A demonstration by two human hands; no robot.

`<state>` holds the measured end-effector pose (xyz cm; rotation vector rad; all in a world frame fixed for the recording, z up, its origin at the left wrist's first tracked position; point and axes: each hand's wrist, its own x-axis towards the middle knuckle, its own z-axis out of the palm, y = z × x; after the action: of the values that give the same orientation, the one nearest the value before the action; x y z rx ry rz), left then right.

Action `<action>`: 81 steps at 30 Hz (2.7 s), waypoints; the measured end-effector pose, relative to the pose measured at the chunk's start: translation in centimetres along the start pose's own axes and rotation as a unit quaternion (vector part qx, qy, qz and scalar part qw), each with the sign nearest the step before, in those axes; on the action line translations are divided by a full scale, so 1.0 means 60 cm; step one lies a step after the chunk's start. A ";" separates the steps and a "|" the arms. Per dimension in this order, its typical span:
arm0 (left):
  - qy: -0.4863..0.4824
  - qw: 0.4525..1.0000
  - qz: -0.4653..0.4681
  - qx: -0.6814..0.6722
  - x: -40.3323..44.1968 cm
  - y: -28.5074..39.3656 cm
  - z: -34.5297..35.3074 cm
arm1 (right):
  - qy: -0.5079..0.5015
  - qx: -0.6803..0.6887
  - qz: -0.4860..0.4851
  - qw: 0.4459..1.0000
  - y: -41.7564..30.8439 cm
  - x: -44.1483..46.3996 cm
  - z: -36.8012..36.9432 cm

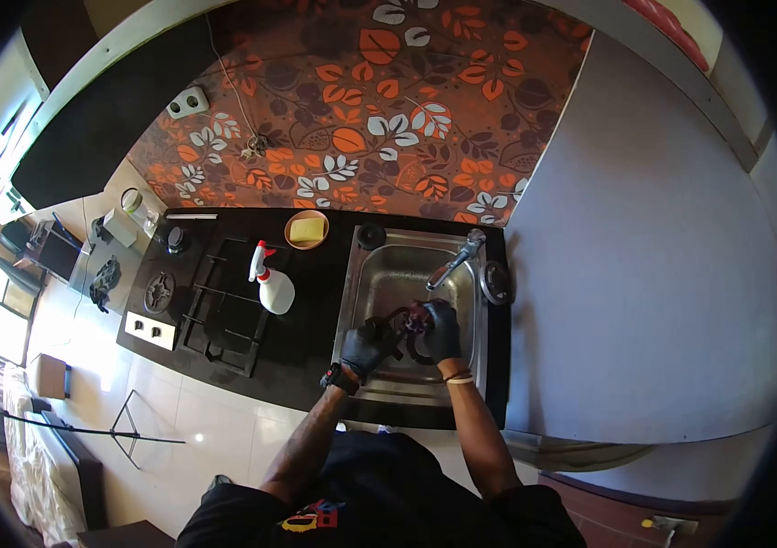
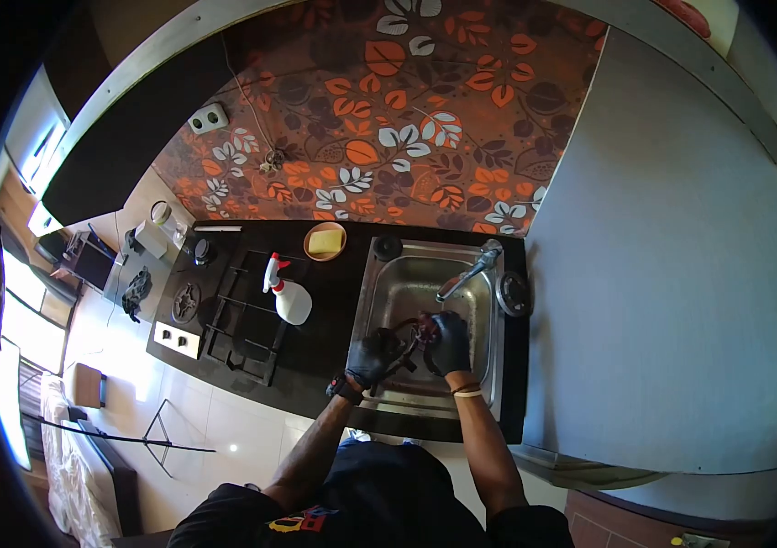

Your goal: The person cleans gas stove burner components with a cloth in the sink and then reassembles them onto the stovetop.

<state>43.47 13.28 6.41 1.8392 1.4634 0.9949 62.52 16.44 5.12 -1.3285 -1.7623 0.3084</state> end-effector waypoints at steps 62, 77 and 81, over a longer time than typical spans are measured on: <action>-0.220 0.898 -0.034 -0.380 0.018 -0.110 -0.093 | -0.054 0.113 0.183 0.975 0.005 -0.051 -0.043; -0.096 0.936 -0.178 -0.289 0.027 -0.016 -0.040 | -0.041 0.462 0.379 0.801 0.099 -0.126 0.066; -0.139 0.948 -0.135 -0.251 0.037 0.042 -0.048 | -0.004 0.548 0.399 0.735 0.109 -0.133 0.085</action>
<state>42.71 14.85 10.48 1.3094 1.1220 0.8348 63.21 13.61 -6.05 -1.0227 -0.5692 1.5495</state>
